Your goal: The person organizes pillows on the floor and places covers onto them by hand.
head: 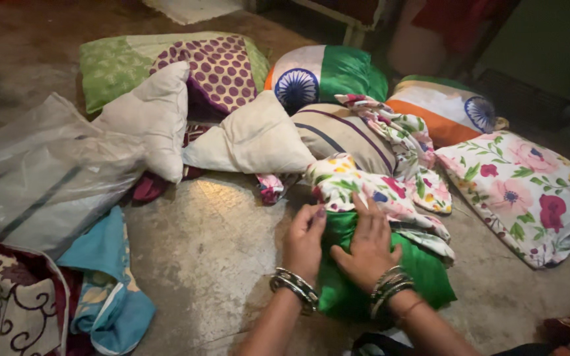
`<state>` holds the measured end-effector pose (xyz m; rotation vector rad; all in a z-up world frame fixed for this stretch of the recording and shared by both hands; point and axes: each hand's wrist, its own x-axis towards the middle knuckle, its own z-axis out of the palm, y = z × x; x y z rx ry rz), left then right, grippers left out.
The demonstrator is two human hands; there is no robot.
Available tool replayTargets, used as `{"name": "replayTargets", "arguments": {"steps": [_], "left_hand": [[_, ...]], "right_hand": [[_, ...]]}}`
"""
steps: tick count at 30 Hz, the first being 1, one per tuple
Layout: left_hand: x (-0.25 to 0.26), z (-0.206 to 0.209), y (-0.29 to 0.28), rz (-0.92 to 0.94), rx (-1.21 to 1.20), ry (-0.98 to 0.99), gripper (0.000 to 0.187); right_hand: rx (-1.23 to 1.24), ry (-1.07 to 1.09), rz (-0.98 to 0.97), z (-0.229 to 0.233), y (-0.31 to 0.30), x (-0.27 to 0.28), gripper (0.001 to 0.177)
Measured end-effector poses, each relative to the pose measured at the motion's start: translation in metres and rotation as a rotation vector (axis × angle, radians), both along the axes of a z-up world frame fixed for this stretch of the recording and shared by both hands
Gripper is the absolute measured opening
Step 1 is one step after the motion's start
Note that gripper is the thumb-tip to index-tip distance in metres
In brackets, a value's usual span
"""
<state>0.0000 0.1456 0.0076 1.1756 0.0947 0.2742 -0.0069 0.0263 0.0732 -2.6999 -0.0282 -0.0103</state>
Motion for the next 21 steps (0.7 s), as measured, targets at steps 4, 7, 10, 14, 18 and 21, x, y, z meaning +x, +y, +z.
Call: {"name": "replayTargets", "arguments": {"steps": [4, 7, 10, 14, 18, 21], "left_hand": [[0.01, -0.014, -0.004, -0.064, -0.164, 0.164, 0.02], [0.011, -0.009, -0.004, -0.005, 0.176, -0.108, 0.047], [0.013, 0.003, 0.006, 0.033, 0.389, 0.015, 0.054], [-0.003, 0.029, 0.012, 0.155, 0.668, 0.205, 0.041], [-0.011, 0.048, 0.025, 0.168, 0.881, 0.205, 0.047], [-0.011, 0.044, 0.031, 0.265, 0.976, 0.054, 0.031]], "right_hand": [[-0.086, -0.023, -0.008, 0.021, -0.019, 0.013, 0.058], [-0.032, -0.412, 0.246, 0.027, -0.022, 0.023, 0.05], [-0.093, -0.403, 0.27, 0.017, -0.019, 0.027, 0.041], [-0.195, 0.06, 0.056, -0.016, -0.011, 0.01, 0.033], [-0.006, 0.044, 0.148, -0.047, -0.014, -0.015, 0.026], [0.139, 0.085, 0.242, -0.049, -0.02, -0.01, 0.026]]}}
